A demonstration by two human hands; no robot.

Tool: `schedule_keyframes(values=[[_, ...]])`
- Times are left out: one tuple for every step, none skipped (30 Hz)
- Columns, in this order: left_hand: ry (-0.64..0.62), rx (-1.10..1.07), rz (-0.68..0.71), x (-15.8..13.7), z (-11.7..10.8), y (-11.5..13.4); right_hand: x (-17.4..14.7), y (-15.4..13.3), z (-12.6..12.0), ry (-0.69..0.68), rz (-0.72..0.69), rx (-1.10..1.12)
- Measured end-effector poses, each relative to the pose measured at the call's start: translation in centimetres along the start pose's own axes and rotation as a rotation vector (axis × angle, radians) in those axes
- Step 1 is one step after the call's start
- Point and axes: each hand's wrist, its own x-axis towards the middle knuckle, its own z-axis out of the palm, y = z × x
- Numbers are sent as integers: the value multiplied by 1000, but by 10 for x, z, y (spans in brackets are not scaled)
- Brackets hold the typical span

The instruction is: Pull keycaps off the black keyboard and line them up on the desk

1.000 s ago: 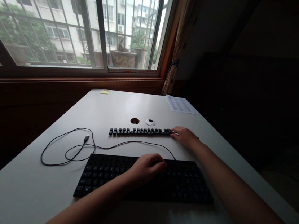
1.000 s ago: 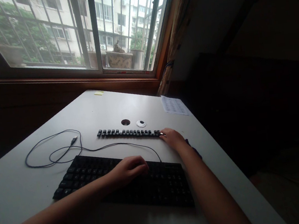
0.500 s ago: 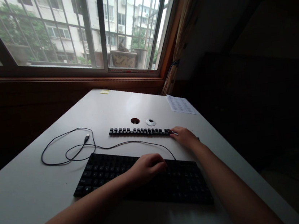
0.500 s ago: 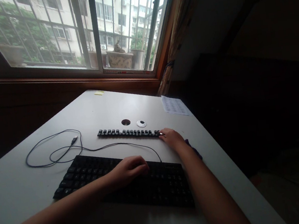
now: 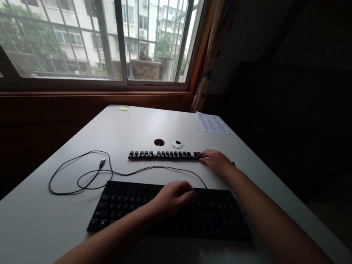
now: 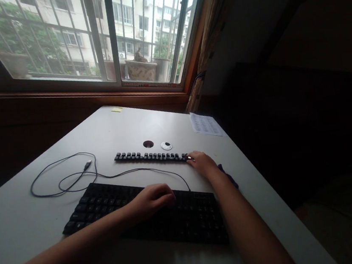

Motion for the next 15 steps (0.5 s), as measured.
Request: schedule_keyframes(values=[[0,0,4,0,0,0,0,0,0,2,-1,1],[-2,-1,7,0,0,-1,0,0,0,4,-3,2],[-3,-3,9,0,0,-1,0,0,0,7,-4,3],[-3,-6,9,0,1,-2,0,0,0,9,-6,4],[-2,-8,9,1,1,-2,0,0,0,12,-8,6],[-1,-9,10,1,1,-3,0,1,1,14,-10,9],[0,-9,12,1,1,-3,0,1,1,17,-12,13],[-1,-8,13,1,1,-3,0,2,1,22,-14,18],[-1,-6,15,1,1,-4,0,3,1,26,-16,24],[-1,-4,18,1,1,-4,0,4,1,31,-18,29],[0,-1,21,1,1,-4,-1,5,1,38,-18,35],[1,0,22,1,1,-4,-1,7,0,47,-17,41],[1,0,22,1,1,-3,-2,8,-1,57,-13,45],[2,-1,21,1,1,-3,-3,9,-2,71,-8,49],[2,-4,20,1,1,-3,-4,10,-3,87,-2,52]])
